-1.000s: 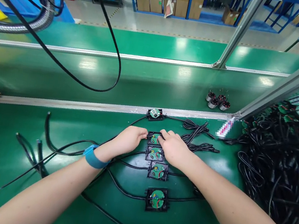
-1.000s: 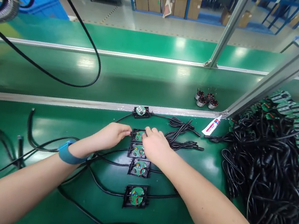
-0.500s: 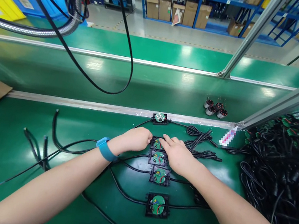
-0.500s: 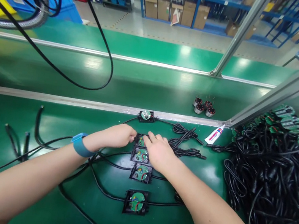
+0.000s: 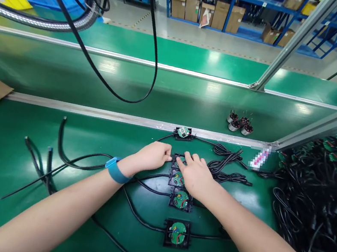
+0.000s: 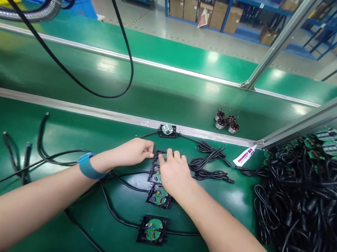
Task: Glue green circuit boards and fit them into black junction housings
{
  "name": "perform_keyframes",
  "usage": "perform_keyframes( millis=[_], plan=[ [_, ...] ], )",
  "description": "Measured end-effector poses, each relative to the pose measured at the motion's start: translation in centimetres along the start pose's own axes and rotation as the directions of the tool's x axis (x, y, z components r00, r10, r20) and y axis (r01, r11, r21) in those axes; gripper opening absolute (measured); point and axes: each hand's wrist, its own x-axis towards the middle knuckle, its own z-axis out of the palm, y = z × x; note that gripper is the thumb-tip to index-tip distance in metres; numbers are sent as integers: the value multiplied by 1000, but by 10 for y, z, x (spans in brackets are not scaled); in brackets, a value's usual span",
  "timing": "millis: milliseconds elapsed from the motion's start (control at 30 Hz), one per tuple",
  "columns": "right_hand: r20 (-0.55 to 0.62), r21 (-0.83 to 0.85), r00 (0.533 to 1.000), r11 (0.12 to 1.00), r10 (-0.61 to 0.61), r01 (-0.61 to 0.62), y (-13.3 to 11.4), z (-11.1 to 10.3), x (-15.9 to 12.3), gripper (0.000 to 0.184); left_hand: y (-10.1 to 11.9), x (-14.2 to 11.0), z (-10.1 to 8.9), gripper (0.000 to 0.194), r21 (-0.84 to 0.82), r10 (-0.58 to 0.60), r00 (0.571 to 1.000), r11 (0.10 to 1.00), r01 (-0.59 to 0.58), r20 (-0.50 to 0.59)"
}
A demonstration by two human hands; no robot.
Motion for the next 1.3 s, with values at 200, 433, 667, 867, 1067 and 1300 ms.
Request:
perform_keyframes(
  millis=[200,433,667,867,1067,1300],
  plan=[
    [25,12,999,1000,-23,23,-3,-3,-5,58,6,-16,6,18,80,0,1000,997,3,-26],
    [-43,166,994,981,-98,104,4,-1,-22,56,1,-33,4,7,14,132,987,991,-131,-88],
    [-260,298,904,919,338,-258,57,-17,34,37,-14,46,-24,63,-83,121,949,985,-151,-290],
    [-114,337,954,915,276,-224,77,-3,48,22,-16,50,-11,51,-115,249,962,959,-261,-111],
    [-57,458,991,885,124,-85,76,3,18,23,-18,23,5,71,-183,165,978,965,-187,-131],
    [-114,773,943,624,313,-114,82,2,16,15,-9,21,-18,19,-521,88,996,849,-90,-29]
  ],
)
